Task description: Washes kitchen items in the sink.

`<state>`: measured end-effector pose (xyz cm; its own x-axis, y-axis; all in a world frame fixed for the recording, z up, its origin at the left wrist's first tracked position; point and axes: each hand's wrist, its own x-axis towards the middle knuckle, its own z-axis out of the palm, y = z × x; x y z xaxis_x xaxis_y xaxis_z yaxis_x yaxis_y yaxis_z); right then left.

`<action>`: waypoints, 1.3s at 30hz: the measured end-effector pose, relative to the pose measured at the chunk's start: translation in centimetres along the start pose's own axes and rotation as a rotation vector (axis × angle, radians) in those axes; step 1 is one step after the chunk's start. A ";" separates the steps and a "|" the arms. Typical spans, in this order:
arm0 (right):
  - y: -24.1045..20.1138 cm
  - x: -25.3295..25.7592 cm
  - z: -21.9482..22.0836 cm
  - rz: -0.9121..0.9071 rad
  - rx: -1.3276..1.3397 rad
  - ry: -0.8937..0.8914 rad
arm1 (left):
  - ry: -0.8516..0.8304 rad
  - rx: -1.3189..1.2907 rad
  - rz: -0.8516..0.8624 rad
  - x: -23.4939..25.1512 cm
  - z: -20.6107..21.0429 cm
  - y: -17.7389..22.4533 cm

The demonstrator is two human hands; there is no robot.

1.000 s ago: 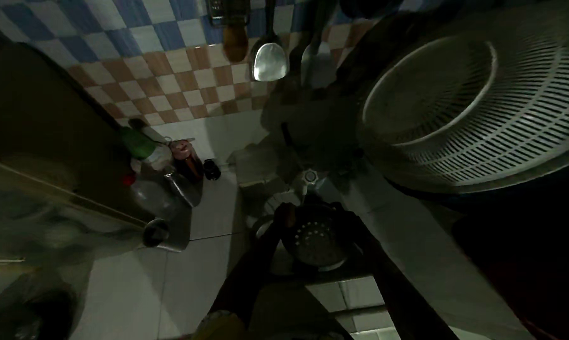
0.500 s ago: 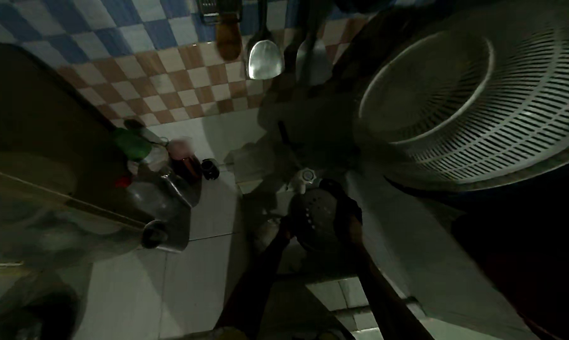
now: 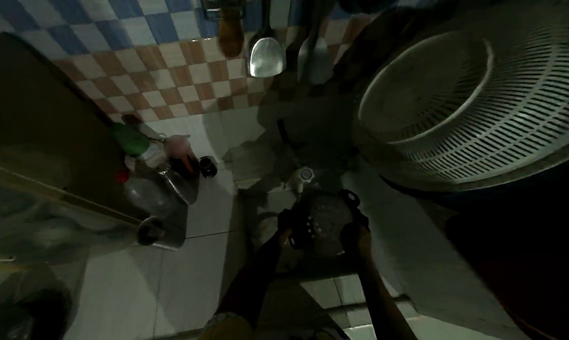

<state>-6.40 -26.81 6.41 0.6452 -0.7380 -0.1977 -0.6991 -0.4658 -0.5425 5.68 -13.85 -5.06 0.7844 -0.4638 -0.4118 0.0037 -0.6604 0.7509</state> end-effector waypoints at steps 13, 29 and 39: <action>5.3 3.6 6.4 -0.365 -0.294 0.017 | -0.304 -0.670 -0.016 -1.3 -2.4 -4.8; 1.2 2.9 15.0 -0.650 -0.216 -0.348 | 0.017 -0.595 -0.032 -1.0 -2.4 -4.2; 0.0 1.2 9.8 -0.312 -0.244 -0.481 | 0.242 -0.479 -0.069 -0.9 -2.9 -2.3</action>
<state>-2.61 -22.88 -1.84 0.8576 -0.2730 -0.4360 -0.4685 -0.7645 -0.4429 6.77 -10.20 -4.92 0.8928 -0.2422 -0.3799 0.2981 -0.3147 0.9012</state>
